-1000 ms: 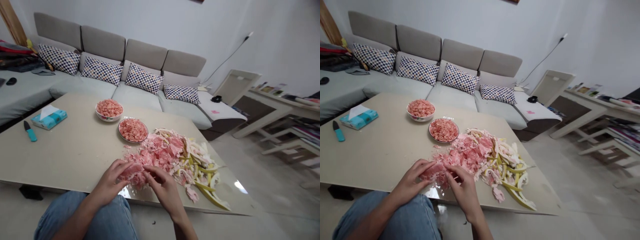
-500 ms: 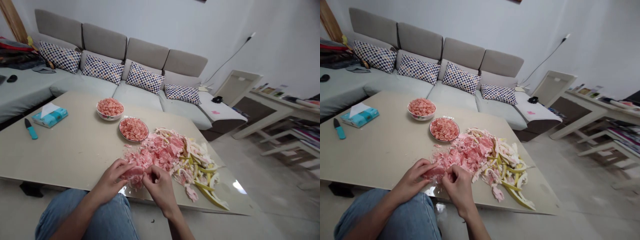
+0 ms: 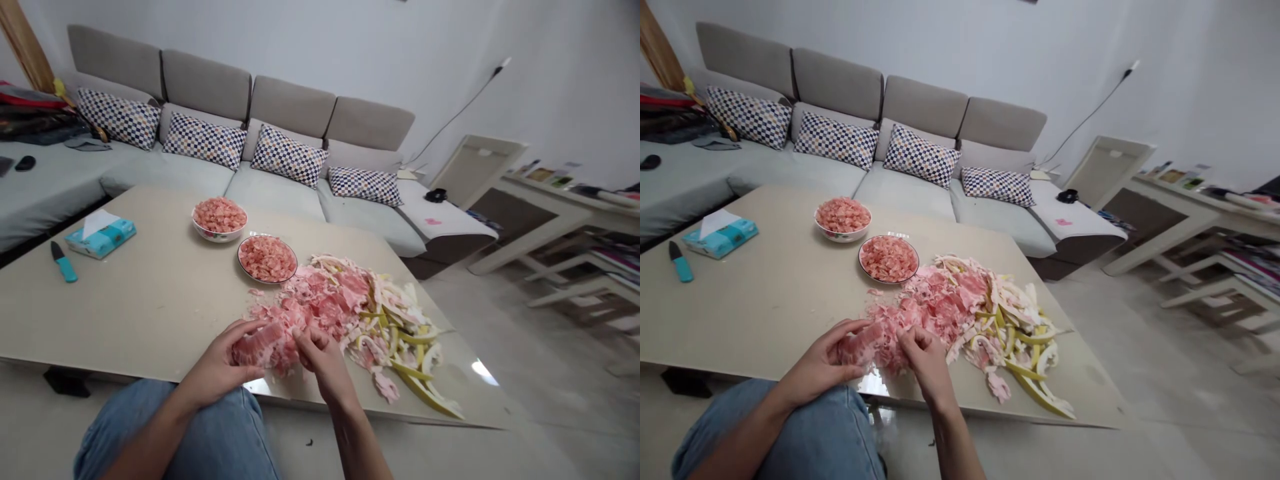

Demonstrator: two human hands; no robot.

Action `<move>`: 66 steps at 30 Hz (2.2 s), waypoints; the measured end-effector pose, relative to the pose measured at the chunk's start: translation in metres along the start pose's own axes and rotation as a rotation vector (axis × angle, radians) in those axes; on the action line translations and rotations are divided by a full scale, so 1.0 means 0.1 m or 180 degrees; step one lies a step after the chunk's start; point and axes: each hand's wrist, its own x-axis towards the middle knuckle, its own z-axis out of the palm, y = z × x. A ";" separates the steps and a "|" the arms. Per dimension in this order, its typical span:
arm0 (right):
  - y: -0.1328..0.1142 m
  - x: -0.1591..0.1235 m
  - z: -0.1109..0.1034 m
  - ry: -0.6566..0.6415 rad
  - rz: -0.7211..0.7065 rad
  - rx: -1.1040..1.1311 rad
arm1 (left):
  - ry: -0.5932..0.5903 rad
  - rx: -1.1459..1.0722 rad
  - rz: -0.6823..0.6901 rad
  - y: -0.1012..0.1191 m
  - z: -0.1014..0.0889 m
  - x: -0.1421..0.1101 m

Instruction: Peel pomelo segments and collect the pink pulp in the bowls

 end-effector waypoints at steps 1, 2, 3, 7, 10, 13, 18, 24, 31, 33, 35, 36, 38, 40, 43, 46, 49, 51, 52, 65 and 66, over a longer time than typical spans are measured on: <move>-0.01 -0.02 -0.01 0.0002 -0.0074 -0.0156 | 0.0034 -0.0051 -0.0077 0.00 0.01 0.00; -0.01 -0.04 0.00 -0.0061 -0.0153 -0.0274 | 0.0053 -0.0085 -0.0156 0.01 0.02 0.00; -0.02 -0.08 0.01 -0.0177 -0.0217 -0.0336 | 0.0075 -0.0076 -0.0216 0.02 0.02 0.00; -0.01 -0.18 0.13 -0.0352 -0.0420 -0.0320 | 0.0124 0.0357 -0.0193 0.04 0.05 -0.02; 0.02 -0.18 0.19 -0.0015 -0.0482 -0.0362 | 0.0147 0.0069 -0.0218 0.03 0.05 -0.01; 0.04 -0.16 0.19 0.0186 -0.0473 -0.0228 | 0.0336 -0.0527 -0.0261 0.01 0.03 0.02; 0.06 -0.18 0.17 0.0183 -0.0445 0.0021 | 0.0586 -0.0406 0.0125 -0.02 -0.02 0.05; 0.06 -0.19 0.18 0.0157 -0.0314 0.0077 | 0.0749 -0.0345 0.0179 -0.01 -0.04 0.05; 0.24 -0.23 0.33 0.0079 -0.0122 0.0311 | 0.0980 -0.0722 -0.0397 -0.02 -0.02 0.04; 0.29 -0.23 0.39 0.0131 -0.0072 0.0408 | 0.0848 -0.0727 -0.0294 -0.02 0.00 0.04; 0.30 -0.23 0.42 0.0108 -0.0080 0.0337 | 0.0707 -0.0678 -0.0174 -0.01 0.02 0.04; 0.28 -0.23 0.42 0.0105 -0.0142 0.0211 | 0.0673 -0.0635 -0.0145 0.00 0.04 0.04; 0.21 -0.22 0.41 0.0215 -0.0426 -0.0179 | 0.0657 -0.0517 -0.0167 0.01 0.05 0.03; 0.10 -0.20 0.37 0.0442 -0.0851 -0.0669 | 0.0631 -0.0359 -0.0201 0.02 0.06 0.03; -0.04 -0.16 0.35 0.0578 -0.1482 -0.1267 | 0.0536 -0.0046 -0.0130 -0.01 0.05 0.02; -0.13 -0.12 0.40 0.0502 -0.1897 -0.1540 | 0.0458 0.0218 0.0017 -0.06 0.03 0.01; -0.16 -0.09 0.45 0.0458 -0.2160 -0.1769 | 0.0410 0.0385 0.0110 -0.08 0.02 0.00; -0.15 -0.08 0.46 0.0457 -0.2321 -0.1899 | 0.0392 0.0499 0.0134 -0.09 0.02 -0.01; -0.15 -0.08 0.46 0.0458 -0.2388 -0.1948 | 0.0379 0.0571 0.0155 -0.09 0.01 -0.01; -0.05 -0.28 0.63 0.0173 -0.2539 -0.2347 | 0.0752 0.0346 -0.0188 -0.13 0.01 0.04; -0.06 -0.30 0.63 0.0117 -0.2499 -0.2247 | 0.0771 0.0161 -0.0256 -0.13 0.01 0.05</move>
